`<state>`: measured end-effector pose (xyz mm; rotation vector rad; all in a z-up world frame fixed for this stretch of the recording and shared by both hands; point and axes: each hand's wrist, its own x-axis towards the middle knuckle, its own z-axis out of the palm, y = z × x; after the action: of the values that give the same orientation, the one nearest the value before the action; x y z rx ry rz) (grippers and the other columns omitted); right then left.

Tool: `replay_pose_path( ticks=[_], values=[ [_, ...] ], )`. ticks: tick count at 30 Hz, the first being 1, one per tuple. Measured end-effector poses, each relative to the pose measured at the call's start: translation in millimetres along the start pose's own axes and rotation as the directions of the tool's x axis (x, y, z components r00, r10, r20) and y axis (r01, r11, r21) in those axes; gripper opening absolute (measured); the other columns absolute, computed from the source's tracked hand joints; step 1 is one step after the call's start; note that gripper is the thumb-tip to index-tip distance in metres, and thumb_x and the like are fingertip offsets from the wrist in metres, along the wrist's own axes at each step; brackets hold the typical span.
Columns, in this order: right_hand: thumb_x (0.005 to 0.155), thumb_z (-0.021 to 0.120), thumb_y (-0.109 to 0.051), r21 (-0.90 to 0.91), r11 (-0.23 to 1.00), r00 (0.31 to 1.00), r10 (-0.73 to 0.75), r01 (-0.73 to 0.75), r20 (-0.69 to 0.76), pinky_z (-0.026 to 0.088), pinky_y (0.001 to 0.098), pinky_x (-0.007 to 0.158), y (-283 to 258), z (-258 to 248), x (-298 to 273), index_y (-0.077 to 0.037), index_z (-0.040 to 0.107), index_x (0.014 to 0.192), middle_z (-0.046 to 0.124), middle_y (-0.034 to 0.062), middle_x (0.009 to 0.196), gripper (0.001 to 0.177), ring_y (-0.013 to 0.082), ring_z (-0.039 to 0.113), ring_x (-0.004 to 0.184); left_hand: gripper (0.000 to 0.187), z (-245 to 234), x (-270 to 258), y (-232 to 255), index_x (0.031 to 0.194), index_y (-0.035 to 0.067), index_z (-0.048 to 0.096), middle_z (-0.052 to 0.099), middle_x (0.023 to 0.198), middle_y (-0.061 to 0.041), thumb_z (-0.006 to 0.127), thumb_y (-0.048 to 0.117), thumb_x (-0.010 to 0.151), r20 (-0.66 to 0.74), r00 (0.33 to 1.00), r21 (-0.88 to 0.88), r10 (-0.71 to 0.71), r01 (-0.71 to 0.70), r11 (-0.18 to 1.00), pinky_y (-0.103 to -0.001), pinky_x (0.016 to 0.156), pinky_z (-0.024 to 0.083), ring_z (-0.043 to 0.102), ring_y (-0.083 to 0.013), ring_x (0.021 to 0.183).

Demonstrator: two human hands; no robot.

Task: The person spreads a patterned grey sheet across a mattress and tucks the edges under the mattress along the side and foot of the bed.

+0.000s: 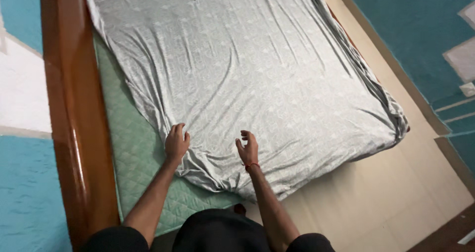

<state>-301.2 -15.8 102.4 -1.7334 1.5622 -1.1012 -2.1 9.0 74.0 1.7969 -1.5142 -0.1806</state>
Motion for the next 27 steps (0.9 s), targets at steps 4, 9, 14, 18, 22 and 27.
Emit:
replay_pose_path(
  ticks=[4,9,14,18,22,27],
  values=[
    [0.087,0.076,-0.014,0.011,1.0,1.0,-0.012,0.012,-0.01,0.058,0.0355,0.068,-14.9,-0.4,8.4,-0.007,0.064,0.121,0.069,0.0103,0.112,0.036,0.0231,0.069,0.097,0.034,-16.3,16.0,8.5,0.121,0.006,0.063,0.066,0.118,-0.016,0.068,0.014,0.089,-0.013,1.0,0.004,0.006,-0.006,1.0,-0.046,0.086,0.054,0.066,-0.0386,0.107],
    [0.088,0.075,-0.014,0.035,0.999,1.0,0.003,-0.002,-0.023,0.058,0.0355,0.07,-25.4,-20.1,17.7,-0.007,0.064,0.122,0.069,0.0099,0.114,0.037,0.0219,0.069,0.098,0.034,-25.2,29.7,29.7,0.122,0.006,0.063,0.066,0.118,-0.015,0.068,0.012,0.089,-0.04,0.998,-0.023,0.043,-0.044,0.999,-0.046,0.086,0.054,0.066,-0.0374,0.108],
    [0.088,0.074,-0.012,0.071,0.997,0.998,0.012,-0.008,-0.054,0.059,0.034,0.069,-21.6,-56.9,23.6,-0.006,0.063,0.122,0.069,0.0095,0.118,0.036,0.0207,0.069,0.098,0.035,-13.9,30.8,58.7,0.126,0.006,0.062,0.066,0.117,-0.014,0.068,0.013,0.092,0.002,1.0,-0.083,0.023,-0.023,0.996,-0.044,0.082,0.054,0.067,-0.0328,0.102],
    [0.09,0.073,-0.011,0.129,0.991,0.998,0.04,-0.033,-0.051,0.063,0.0315,0.068,-7.0,-89.0,24.4,-0.005,0.063,0.123,0.069,0.0106,0.117,0.036,0.0192,0.07,0.099,0.035,6.9,23.5,88.8,0.125,0.006,0.061,0.065,0.118,-0.012,0.067,0.011,0.092,0.015,0.999,-0.12,0.051,-0.049,0.992,-0.042,0.082,0.055,0.068,-0.0301,0.102],
    [0.091,0.071,-0.01,0.146,0.989,0.998,0.033,-0.026,-0.045,0.064,0.0314,0.069,14.9,-129.2,19.1,-0.002,0.063,0.124,0.07,0.0119,0.115,0.035,0.0191,0.071,0.097,0.034,30.0,3.1,119.5,0.125,0.007,0.062,0.066,0.117,-0.011,0.068,0.012,0.092,0.026,1.0,-0.128,0.015,-0.012,0.992,-0.043,0.083,0.055,0.069,-0.0292,0.1],
    [0.092,0.071,-0.01,0.116,0.993,0.999,-0.028,0.032,-0.03,0.064,0.0319,0.069,42.2,-175.9,10.9,-0.003,0.063,0.124,0.071,0.0126,0.114,0.034,0.0191,0.072,0.098,0.035,56.0,-21.7,148.6,0.125,0.006,0.061,0.064,0.119,-0.014,0.067,0.011,0.091,0.002,1.0,-0.17,0.031,-0.03,0.985,-0.042,0.082,0.055,0.068,-0.0288,0.097]
  ],
)
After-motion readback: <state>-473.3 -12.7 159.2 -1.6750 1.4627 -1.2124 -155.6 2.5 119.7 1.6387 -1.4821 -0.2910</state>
